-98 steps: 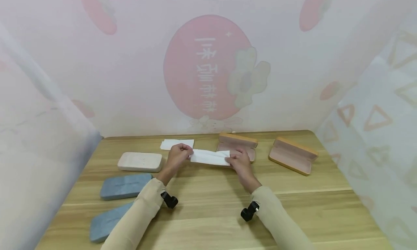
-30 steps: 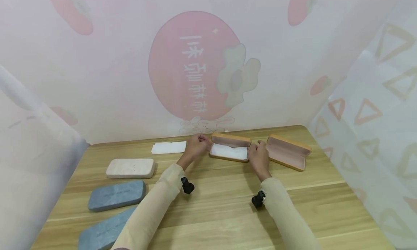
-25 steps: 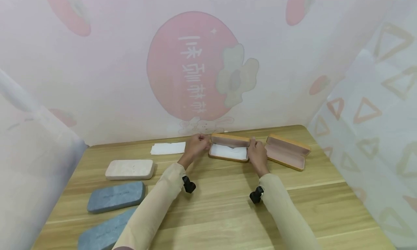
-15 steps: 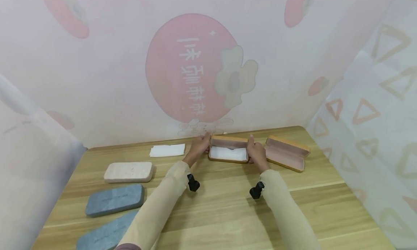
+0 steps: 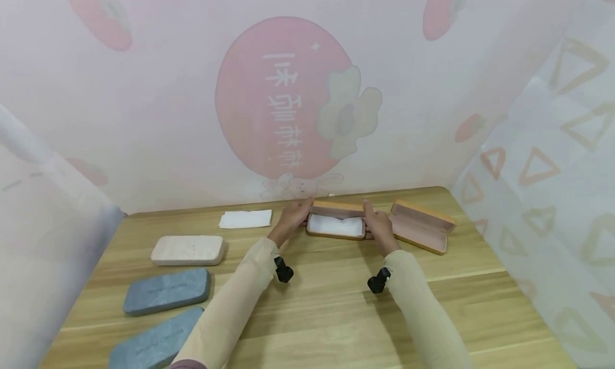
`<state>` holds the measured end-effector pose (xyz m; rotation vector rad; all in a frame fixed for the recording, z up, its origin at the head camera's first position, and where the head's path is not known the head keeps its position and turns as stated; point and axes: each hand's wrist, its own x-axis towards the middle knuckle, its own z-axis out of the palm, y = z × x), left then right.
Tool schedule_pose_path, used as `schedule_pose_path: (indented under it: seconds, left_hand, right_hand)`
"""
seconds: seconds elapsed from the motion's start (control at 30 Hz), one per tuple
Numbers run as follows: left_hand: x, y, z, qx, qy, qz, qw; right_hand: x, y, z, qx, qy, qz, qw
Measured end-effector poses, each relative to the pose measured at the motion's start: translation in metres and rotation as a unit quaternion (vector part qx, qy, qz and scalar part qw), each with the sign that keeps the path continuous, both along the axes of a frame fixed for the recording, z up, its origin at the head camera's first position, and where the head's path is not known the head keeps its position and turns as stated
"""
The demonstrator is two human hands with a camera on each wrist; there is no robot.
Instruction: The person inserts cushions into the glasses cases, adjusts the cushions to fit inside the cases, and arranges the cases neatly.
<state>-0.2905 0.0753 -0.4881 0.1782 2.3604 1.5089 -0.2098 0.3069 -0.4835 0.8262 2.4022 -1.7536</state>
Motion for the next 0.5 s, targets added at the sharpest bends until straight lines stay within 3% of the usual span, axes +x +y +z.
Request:
schedule_pose_path:
  seconds: [0.5]
  left_hand:
    - [0.006,-0.012,-0.006,0.029,0.017,-0.024,0.9991]
  right_hand:
    - [0.006,0.002,-0.006,-0.013,0.021,0.019,0.9995]
